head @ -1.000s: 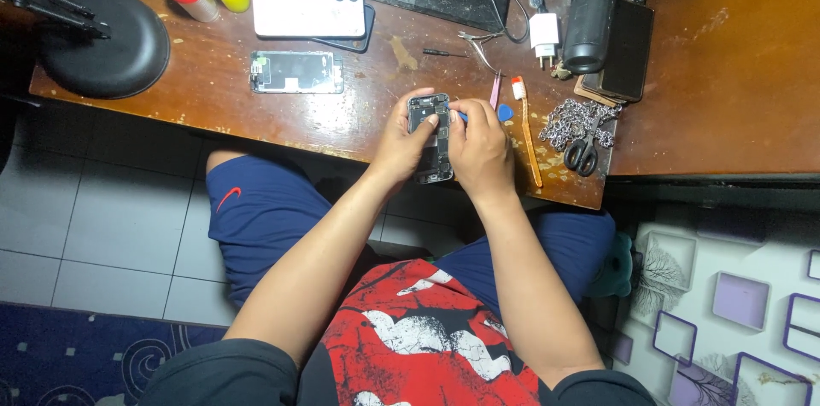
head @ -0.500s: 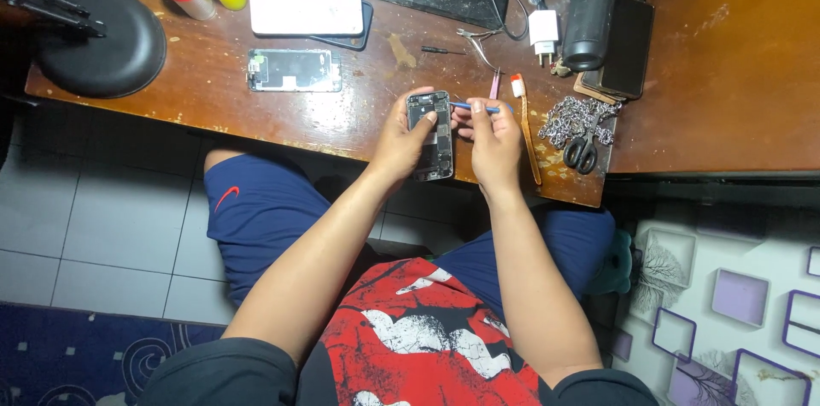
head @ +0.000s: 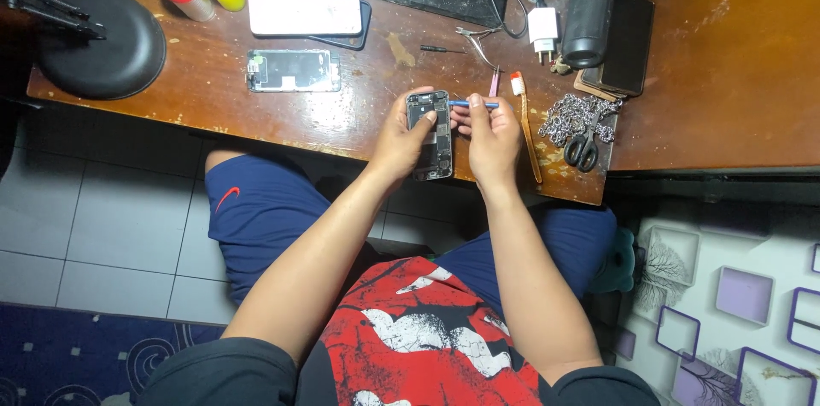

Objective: Disassembling and inspecting the internal components of a smartphone at a repair bench

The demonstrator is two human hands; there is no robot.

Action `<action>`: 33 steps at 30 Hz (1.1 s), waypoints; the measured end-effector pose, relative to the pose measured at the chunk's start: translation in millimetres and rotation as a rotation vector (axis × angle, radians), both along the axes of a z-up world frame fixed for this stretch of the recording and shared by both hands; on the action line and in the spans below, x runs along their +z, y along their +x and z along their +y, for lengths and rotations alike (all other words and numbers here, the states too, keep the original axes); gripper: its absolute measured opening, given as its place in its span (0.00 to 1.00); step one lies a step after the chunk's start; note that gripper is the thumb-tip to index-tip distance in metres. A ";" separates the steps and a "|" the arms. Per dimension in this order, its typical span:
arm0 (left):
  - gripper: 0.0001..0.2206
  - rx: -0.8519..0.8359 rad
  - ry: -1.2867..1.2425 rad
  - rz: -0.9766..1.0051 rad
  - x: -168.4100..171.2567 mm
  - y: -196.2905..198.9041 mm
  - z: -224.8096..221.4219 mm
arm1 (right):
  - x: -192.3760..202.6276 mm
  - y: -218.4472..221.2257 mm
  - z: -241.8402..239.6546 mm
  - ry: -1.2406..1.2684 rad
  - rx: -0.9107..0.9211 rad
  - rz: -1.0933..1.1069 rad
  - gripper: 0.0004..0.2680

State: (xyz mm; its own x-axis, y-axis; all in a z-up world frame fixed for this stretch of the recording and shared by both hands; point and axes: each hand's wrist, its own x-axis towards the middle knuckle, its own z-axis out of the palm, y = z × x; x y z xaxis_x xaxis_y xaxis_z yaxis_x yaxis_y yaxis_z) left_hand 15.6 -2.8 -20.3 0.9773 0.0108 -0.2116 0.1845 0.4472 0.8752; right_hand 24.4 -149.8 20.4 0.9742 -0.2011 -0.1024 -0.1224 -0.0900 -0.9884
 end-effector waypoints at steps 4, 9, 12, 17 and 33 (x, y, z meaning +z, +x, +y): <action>0.20 -0.004 0.011 -0.032 4.4 -0.1 -4.2 | 4.6 -3.6 2.7 -0.247 0.031 -0.212 0.07; 0.22 -0.033 0.025 -0.043 -0.6 3.6 -3.3 | 14.4 -6.3 6.3 -0.445 0.048 -0.397 0.06; 0.23 -0.034 0.010 -0.032 12.2 -0.2 -5.0 | 12.6 -4.4 6.4 -0.524 0.050 -0.429 0.06; 0.23 -0.041 0.029 -0.031 -3.8 4.0 -0.6 | 17.2 -5.2 9.1 -0.650 0.061 -0.478 0.05; 0.22 -0.049 0.033 -0.003 19.1 -1.9 -5.1 | 1.8 1.2 0.9 -0.367 0.039 -0.280 0.06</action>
